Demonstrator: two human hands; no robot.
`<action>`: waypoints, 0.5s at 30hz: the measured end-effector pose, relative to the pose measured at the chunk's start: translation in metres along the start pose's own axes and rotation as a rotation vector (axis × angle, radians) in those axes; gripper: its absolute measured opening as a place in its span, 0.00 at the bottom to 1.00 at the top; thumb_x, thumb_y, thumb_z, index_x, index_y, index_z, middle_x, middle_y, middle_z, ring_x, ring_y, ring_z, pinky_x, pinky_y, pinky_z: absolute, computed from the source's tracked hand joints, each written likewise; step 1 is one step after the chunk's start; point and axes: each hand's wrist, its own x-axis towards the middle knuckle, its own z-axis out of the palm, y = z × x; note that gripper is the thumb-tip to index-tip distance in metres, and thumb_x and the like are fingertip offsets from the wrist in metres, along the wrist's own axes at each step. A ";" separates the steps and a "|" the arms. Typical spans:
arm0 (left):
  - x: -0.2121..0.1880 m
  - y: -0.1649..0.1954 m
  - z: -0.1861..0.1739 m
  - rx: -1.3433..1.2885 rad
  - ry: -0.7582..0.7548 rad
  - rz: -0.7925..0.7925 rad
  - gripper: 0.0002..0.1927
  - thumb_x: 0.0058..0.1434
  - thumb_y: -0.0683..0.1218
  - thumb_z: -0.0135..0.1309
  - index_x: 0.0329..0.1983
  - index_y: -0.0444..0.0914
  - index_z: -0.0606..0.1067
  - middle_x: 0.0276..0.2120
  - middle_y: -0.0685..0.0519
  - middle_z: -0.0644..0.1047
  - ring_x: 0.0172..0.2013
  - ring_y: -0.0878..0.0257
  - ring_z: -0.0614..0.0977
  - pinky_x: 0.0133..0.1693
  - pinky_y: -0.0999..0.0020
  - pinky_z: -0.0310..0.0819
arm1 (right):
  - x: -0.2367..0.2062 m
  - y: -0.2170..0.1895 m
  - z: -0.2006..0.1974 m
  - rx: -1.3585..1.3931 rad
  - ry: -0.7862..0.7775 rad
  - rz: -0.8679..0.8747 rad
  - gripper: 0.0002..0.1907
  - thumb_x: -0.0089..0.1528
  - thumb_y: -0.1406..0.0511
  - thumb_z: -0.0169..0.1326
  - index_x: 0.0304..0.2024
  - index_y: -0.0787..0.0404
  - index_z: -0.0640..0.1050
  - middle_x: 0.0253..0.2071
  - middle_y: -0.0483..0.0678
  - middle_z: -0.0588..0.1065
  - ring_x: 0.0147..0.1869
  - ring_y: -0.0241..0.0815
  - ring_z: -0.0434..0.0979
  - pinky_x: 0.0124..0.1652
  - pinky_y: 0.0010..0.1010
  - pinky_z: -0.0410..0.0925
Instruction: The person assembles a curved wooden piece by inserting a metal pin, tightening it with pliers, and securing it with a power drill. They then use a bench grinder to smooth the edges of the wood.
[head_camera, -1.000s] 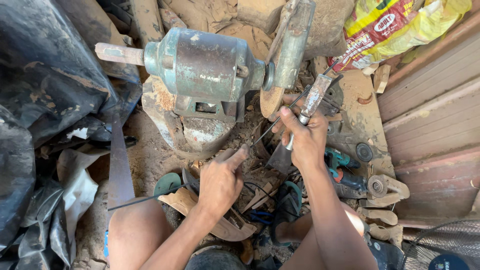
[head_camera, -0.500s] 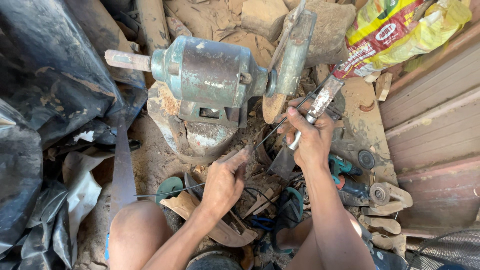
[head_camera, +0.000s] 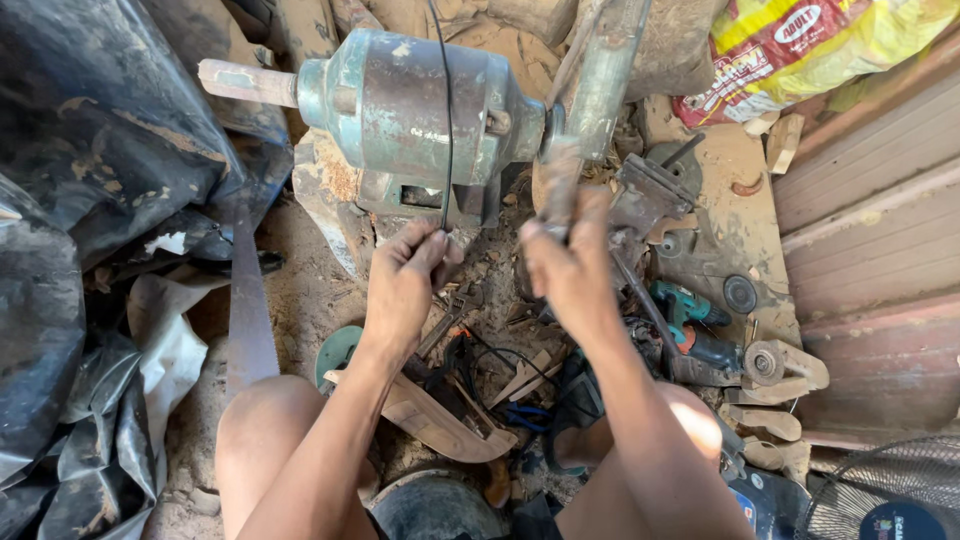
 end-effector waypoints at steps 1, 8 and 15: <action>0.005 0.000 0.000 -0.041 -0.015 -0.013 0.08 0.71 0.41 0.49 0.42 0.33 0.78 0.28 0.54 0.80 0.24 0.71 0.71 0.27 0.75 0.63 | -0.005 0.004 0.006 -0.055 -0.028 0.023 0.19 0.66 0.66 0.55 0.51 0.63 0.59 0.29 0.44 0.68 0.22 0.33 0.68 0.16 0.25 0.62; 0.011 -0.003 0.002 -0.134 -0.007 -0.051 0.07 0.70 0.42 0.50 0.39 0.37 0.77 0.24 0.57 0.75 0.22 0.71 0.70 0.26 0.75 0.62 | -0.020 0.030 0.037 -0.148 -0.070 0.011 0.17 0.73 0.66 0.56 0.62 0.64 0.70 0.36 0.46 0.73 0.33 0.31 0.71 0.30 0.25 0.67; 0.017 -0.008 -0.002 -0.405 -0.054 -0.047 0.06 0.69 0.42 0.50 0.43 0.38 0.78 0.25 0.59 0.75 0.22 0.73 0.67 0.25 0.78 0.56 | -0.017 0.020 0.054 -0.050 -0.030 0.083 0.26 0.65 0.68 0.54 0.63 0.60 0.61 0.42 0.47 0.73 0.24 0.28 0.68 0.17 0.21 0.61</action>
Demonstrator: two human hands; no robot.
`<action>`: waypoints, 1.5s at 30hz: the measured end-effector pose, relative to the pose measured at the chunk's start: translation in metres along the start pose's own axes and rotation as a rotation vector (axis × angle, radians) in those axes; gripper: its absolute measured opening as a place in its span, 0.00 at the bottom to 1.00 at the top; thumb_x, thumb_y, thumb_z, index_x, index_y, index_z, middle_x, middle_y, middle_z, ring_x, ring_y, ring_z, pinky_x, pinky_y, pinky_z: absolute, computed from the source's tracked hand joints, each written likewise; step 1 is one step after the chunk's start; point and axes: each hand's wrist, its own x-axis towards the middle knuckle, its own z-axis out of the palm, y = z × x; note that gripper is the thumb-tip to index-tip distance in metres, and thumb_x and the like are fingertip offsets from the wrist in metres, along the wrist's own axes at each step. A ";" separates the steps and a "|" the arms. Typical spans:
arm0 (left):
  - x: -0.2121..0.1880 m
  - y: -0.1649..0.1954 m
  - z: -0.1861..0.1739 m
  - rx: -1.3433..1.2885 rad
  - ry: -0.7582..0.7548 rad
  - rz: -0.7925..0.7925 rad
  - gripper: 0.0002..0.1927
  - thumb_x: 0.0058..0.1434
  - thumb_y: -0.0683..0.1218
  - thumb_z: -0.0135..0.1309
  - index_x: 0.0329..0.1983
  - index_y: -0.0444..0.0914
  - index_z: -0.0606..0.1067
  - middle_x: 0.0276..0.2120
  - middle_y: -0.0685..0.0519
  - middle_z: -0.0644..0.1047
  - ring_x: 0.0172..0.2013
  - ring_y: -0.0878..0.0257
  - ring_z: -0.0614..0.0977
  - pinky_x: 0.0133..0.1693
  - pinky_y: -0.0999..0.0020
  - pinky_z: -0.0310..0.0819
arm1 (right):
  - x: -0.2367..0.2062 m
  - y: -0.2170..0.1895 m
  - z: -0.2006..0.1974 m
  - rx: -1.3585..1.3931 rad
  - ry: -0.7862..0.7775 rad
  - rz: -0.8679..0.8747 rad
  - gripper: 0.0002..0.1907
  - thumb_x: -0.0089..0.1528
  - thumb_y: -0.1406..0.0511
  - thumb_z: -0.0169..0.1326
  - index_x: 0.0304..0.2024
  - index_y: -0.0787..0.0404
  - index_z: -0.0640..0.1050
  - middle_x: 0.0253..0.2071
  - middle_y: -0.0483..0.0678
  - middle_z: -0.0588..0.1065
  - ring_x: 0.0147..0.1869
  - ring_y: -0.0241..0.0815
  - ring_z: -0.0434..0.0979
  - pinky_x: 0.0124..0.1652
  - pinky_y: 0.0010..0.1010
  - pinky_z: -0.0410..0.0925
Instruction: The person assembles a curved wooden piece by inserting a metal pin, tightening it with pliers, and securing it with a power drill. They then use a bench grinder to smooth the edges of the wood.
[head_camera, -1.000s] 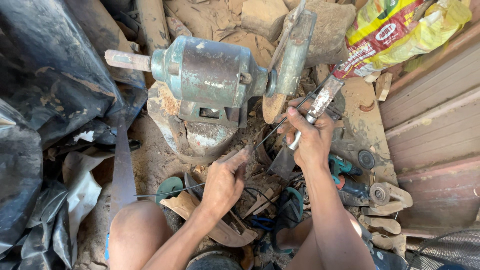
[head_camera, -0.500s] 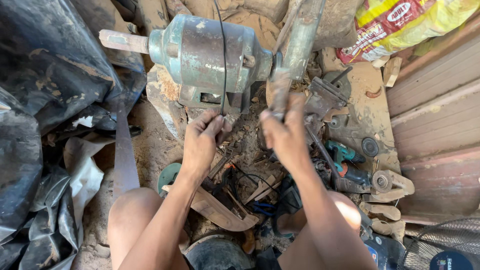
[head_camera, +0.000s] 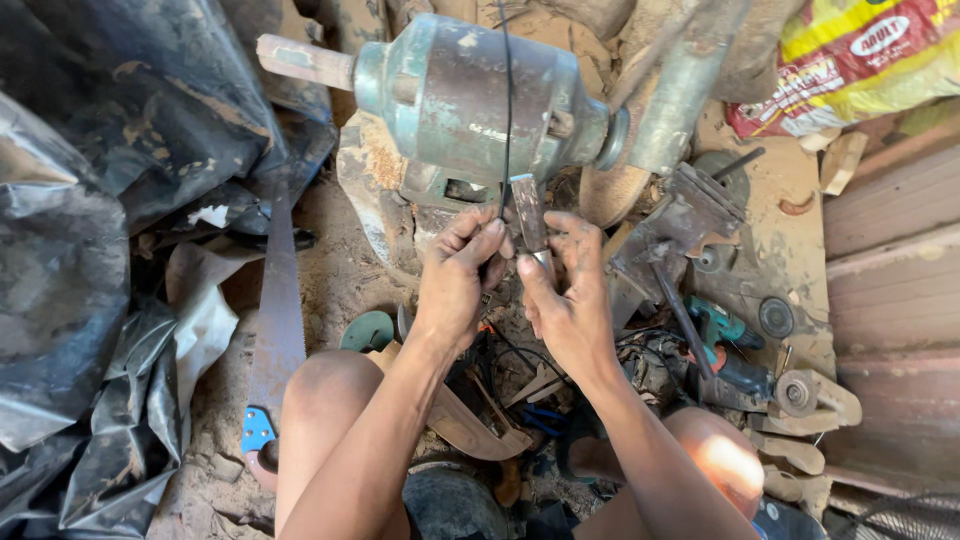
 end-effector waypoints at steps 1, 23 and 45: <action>0.002 -0.002 -0.001 0.003 0.012 0.011 0.06 0.70 0.42 0.50 0.43 0.38 0.78 0.26 0.59 0.75 0.23 0.73 0.67 0.26 0.78 0.57 | -0.001 -0.002 0.002 0.014 -0.009 -0.001 0.24 0.66 0.68 0.53 0.62 0.61 0.62 0.44 0.48 0.74 0.24 0.28 0.69 0.17 0.21 0.61; 0.023 -0.013 0.012 -0.012 0.033 0.079 0.08 0.73 0.41 0.45 0.48 0.36 0.75 0.28 0.63 0.69 0.28 0.74 0.66 0.30 0.77 0.59 | -0.002 -0.001 0.010 -0.500 0.122 -0.428 0.15 0.70 0.68 0.55 0.57 0.69 0.75 0.48 0.57 0.80 0.46 0.41 0.81 0.46 0.33 0.73; 0.029 -0.019 0.021 -0.070 0.121 0.230 0.14 0.74 0.44 0.44 0.52 0.30 0.75 0.39 0.55 0.77 0.38 0.68 0.73 0.42 0.71 0.68 | 0.017 0.008 0.028 -0.580 0.170 -0.453 0.09 0.67 0.73 0.54 0.49 0.71 0.76 0.41 0.59 0.76 0.41 0.54 0.81 0.40 0.38 0.72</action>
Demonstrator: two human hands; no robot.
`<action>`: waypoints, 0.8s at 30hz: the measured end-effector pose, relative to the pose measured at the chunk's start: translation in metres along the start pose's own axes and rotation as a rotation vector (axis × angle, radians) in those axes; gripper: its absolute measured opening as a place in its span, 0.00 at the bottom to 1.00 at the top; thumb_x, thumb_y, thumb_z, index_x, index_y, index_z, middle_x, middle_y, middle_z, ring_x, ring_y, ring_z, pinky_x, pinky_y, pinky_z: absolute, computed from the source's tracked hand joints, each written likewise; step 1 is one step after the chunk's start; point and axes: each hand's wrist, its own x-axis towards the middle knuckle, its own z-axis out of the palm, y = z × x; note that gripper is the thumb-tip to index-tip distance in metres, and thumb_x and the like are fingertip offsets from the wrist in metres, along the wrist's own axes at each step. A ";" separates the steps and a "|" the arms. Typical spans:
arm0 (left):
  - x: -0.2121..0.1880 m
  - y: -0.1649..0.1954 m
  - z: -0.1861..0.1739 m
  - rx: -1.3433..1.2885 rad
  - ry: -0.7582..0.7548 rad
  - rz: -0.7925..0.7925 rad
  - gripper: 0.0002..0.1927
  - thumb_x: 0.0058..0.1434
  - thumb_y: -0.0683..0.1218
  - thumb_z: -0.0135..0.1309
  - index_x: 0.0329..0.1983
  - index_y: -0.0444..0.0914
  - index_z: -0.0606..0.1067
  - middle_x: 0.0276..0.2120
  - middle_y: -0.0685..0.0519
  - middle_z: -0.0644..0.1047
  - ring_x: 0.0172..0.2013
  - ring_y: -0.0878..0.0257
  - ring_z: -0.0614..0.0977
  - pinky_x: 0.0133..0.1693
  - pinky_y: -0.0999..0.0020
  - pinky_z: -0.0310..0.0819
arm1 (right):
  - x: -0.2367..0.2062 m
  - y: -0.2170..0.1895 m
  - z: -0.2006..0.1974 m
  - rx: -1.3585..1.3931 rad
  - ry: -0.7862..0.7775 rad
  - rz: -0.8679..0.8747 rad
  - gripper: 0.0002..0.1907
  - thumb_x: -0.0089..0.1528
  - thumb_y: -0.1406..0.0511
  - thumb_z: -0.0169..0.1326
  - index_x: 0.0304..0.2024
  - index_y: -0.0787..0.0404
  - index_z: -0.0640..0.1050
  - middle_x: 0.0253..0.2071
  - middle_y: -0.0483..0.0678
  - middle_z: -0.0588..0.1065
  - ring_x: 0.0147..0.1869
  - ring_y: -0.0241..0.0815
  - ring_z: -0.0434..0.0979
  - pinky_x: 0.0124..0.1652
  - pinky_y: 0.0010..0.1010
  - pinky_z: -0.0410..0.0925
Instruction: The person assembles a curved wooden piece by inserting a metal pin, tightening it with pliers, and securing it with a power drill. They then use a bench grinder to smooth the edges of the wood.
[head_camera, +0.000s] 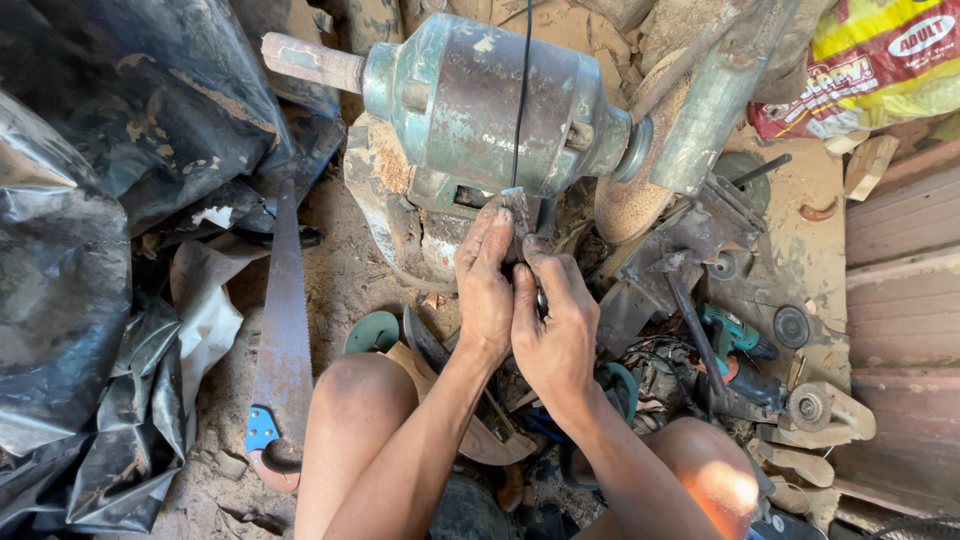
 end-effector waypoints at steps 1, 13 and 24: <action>0.000 0.000 0.000 -0.038 0.020 -0.018 0.14 0.72 0.44 0.44 0.52 0.30 0.75 0.39 0.56 0.78 0.38 0.69 0.73 0.43 0.72 0.69 | 0.001 -0.001 0.000 0.010 0.000 -0.005 0.09 0.68 0.72 0.54 0.49 0.70 0.76 0.42 0.59 0.77 0.42 0.53 0.81 0.40 0.38 0.72; 0.018 -0.017 0.002 -0.023 -0.054 -0.060 0.14 0.73 0.41 0.47 0.58 0.31 0.75 0.33 0.61 0.74 0.30 0.75 0.67 0.32 0.78 0.63 | 0.017 0.006 -0.012 -0.040 0.014 0.025 0.08 0.68 0.71 0.54 0.48 0.68 0.77 0.42 0.58 0.77 0.40 0.56 0.81 0.39 0.40 0.71; 0.043 -0.027 0.011 -0.030 -0.105 -0.011 0.09 0.77 0.42 0.46 0.51 0.34 0.75 0.34 0.59 0.73 0.31 0.73 0.68 0.33 0.77 0.63 | 0.037 0.011 -0.007 -0.201 -0.002 -0.031 0.13 0.68 0.71 0.51 0.55 0.68 0.76 0.43 0.58 0.75 0.40 0.58 0.80 0.37 0.43 0.71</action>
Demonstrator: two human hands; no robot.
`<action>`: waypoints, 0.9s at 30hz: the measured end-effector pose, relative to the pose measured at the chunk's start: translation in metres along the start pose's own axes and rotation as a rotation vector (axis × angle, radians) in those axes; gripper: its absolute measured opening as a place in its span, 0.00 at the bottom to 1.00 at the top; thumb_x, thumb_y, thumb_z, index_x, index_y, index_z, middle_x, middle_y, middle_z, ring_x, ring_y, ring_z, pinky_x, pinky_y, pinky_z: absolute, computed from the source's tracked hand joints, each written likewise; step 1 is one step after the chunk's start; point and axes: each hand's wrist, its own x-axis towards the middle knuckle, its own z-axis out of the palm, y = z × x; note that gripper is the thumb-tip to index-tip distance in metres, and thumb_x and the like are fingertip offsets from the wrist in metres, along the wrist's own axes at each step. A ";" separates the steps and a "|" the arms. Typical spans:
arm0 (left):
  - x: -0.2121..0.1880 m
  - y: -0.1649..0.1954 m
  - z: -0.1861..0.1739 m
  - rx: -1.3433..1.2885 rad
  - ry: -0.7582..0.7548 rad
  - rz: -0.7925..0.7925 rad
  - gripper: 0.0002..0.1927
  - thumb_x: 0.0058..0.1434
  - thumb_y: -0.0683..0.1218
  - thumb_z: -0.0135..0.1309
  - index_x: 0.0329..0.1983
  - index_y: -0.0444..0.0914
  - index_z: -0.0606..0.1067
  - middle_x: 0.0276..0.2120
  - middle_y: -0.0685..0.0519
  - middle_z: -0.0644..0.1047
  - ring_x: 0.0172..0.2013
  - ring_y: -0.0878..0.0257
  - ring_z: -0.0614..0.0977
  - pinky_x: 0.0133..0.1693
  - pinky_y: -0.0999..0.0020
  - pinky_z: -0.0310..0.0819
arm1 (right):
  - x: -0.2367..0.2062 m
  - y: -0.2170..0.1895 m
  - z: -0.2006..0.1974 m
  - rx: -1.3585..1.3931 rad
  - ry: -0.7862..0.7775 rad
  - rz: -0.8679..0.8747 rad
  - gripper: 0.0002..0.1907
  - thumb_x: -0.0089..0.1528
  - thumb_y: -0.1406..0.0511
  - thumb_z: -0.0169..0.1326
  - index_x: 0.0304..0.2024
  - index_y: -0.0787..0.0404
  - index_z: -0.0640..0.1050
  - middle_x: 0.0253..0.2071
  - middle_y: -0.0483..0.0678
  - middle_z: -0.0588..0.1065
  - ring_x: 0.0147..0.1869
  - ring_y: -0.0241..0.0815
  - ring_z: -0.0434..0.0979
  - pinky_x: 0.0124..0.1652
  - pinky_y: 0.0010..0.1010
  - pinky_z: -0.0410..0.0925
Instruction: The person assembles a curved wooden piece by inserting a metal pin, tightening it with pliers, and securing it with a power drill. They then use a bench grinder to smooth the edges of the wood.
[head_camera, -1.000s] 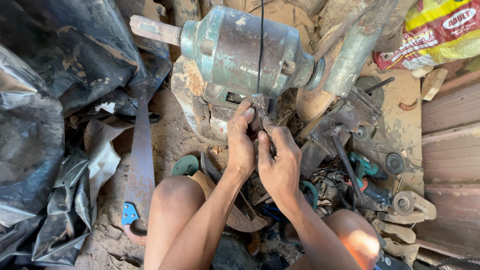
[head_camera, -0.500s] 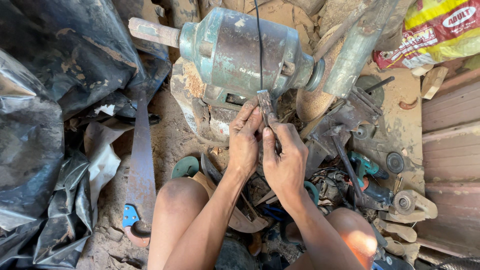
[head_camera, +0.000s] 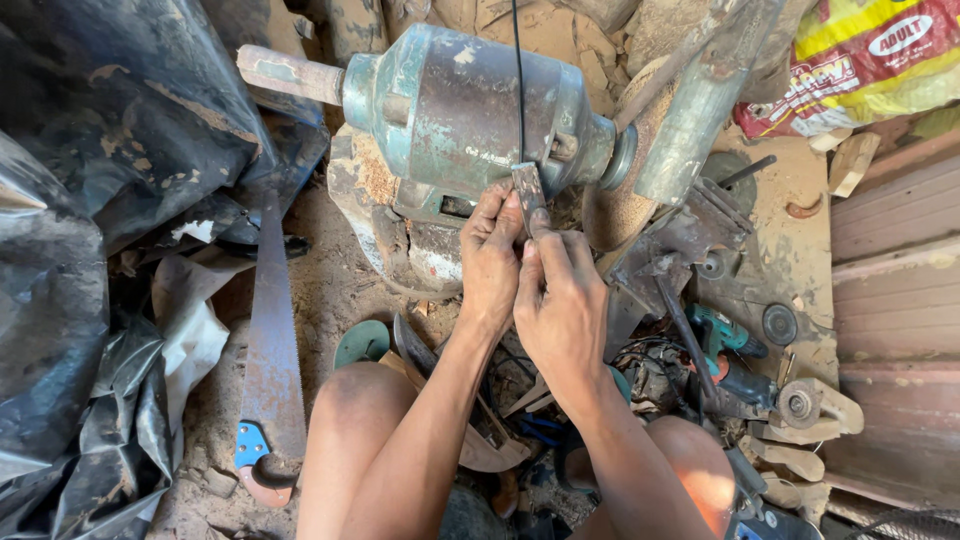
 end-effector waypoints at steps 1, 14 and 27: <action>0.003 0.002 0.000 0.018 0.002 -0.014 0.09 0.76 0.42 0.46 0.52 0.33 0.75 0.34 0.59 0.74 0.32 0.73 0.68 0.34 0.77 0.64 | 0.003 0.001 0.002 -0.007 0.000 0.008 0.13 0.68 0.71 0.51 0.54 0.68 0.76 0.42 0.58 0.75 0.40 0.58 0.80 0.37 0.43 0.71; 0.018 0.040 -0.001 0.740 0.020 0.188 0.10 0.71 0.42 0.47 0.47 0.32 0.77 0.35 0.44 0.81 0.34 0.59 0.80 0.40 0.63 0.74 | 0.029 -0.001 0.015 -0.080 0.011 -0.025 0.15 0.67 0.72 0.52 0.56 0.68 0.76 0.42 0.58 0.74 0.38 0.58 0.79 0.35 0.44 0.70; 0.021 0.059 -0.004 0.982 0.015 0.243 0.09 0.70 0.45 0.49 0.47 0.35 0.76 0.35 0.37 0.80 0.37 0.37 0.80 0.37 0.52 0.72 | 0.038 -0.010 0.018 -0.102 -0.017 -0.022 0.12 0.66 0.73 0.53 0.53 0.68 0.76 0.39 0.58 0.73 0.37 0.56 0.78 0.35 0.44 0.70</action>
